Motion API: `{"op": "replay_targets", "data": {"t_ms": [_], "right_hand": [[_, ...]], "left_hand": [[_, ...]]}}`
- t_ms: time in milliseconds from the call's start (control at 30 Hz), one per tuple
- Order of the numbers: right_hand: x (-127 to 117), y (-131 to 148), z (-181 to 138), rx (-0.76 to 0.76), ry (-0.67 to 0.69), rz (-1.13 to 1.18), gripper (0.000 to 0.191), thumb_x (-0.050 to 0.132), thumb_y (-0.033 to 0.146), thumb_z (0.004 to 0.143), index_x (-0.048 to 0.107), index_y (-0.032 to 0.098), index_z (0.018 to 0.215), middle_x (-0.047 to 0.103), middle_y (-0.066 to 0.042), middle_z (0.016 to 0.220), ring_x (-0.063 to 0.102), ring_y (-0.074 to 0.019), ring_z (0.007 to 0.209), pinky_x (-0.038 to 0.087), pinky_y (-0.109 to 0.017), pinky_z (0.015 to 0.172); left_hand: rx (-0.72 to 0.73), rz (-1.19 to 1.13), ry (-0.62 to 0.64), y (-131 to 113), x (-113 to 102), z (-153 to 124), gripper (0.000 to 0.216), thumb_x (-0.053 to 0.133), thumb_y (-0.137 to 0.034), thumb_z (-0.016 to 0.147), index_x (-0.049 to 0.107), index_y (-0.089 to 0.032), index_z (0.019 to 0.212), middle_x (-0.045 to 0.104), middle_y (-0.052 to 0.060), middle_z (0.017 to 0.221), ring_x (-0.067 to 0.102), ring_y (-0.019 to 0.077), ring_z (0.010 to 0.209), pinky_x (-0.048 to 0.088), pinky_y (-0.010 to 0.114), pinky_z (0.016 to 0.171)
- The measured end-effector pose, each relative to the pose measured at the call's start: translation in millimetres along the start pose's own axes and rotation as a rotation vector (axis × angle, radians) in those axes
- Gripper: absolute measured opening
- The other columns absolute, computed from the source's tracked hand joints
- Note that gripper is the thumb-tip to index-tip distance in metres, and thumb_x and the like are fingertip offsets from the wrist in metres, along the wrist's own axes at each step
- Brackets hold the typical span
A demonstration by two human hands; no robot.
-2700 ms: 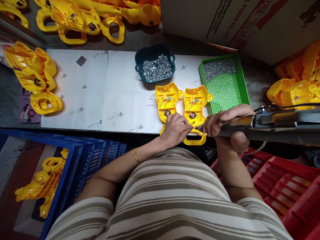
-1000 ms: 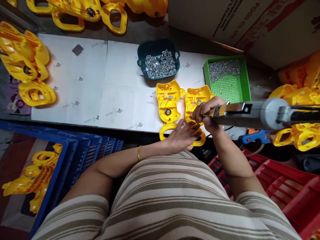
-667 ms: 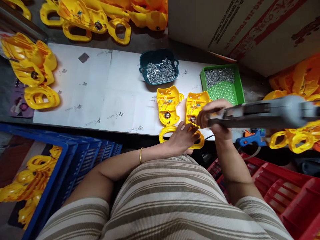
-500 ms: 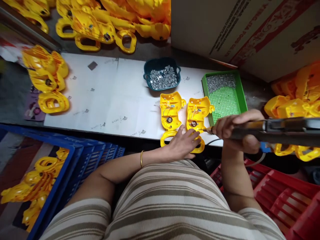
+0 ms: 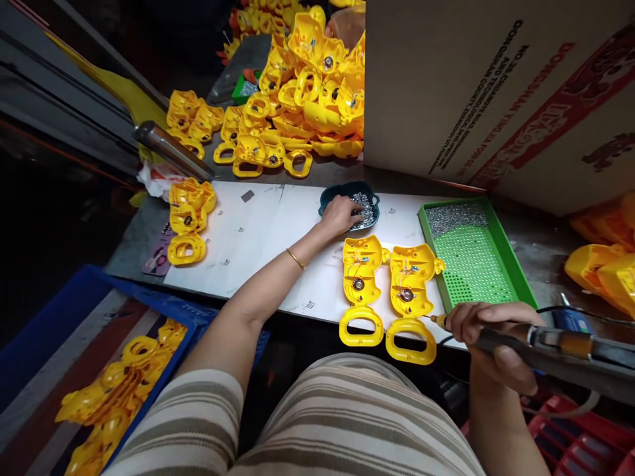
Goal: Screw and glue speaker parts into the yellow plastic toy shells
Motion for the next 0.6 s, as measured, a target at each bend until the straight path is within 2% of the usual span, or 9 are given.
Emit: {"op": "replay_targets", "data": {"t_ms": [133,233,433,600], "right_hand": [[-2.0,2.2,-4.3,0.044,0.002,-0.011,0.024,0.066,0.033,0.072,0.067,0.021,0.092,0.055,0.002,0.053,0.051,-0.0152,0.042,0.042,-0.032,0.042],[-3.5,3.3,-3.0,0.008,0.006,-0.008,0.024,0.065,0.031,0.071,0.067,0.020,0.092,0.056,0.002,0.054,0.051,-0.0155,0.041,0.043,-0.033,0.042],[0.2,2.5,-3.1,0.001,0.032,-0.022,0.024,0.064,0.033,0.071,0.066,0.023,0.092,0.056,0.002,0.051,0.050,-0.0153,0.040,0.042,-0.032,0.041],[3.3,5.7,-8.6,0.004,0.035,-0.009,0.024,0.066,0.032,0.071,0.067,0.021,0.092,0.056,0.002,0.052,0.051,-0.0156,0.041,0.043,-0.032,0.042]], "left_hand": [[-0.004,-0.049,-0.014,2.0,4.3,-2.8,0.020,0.065,-0.027,0.082,0.079,-0.019,0.095,0.076,0.009,0.093,0.066,0.0238,0.090,0.047,0.029,0.077],[-0.001,-0.112,-0.062,1.8,-1.1,-6.7,0.021,0.064,-0.028,0.085,0.078,-0.019,0.097,0.076,0.008,0.097,0.068,0.0238,0.090,0.049,0.030,0.080],[-0.046,-0.322,-0.135,7.4,-7.8,-9.8,0.020,0.066,-0.016,0.080,0.078,-0.020,0.096,0.076,0.004,0.100,0.070,0.0226,0.096,0.051,0.030,0.089],[-0.067,-0.430,-0.179,10.7,-10.9,-14.2,0.016,0.069,-0.020,0.080,0.079,-0.018,0.092,0.076,0.006,0.098,0.071,0.0223,0.093,0.052,0.031,0.089]]}}
Point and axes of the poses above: each hand's wrist, its own z-axis towards the middle knuckle, its own x-axis out of the palm, y = z × x, the point moved 3 cm from there along z, towards the middle knuckle
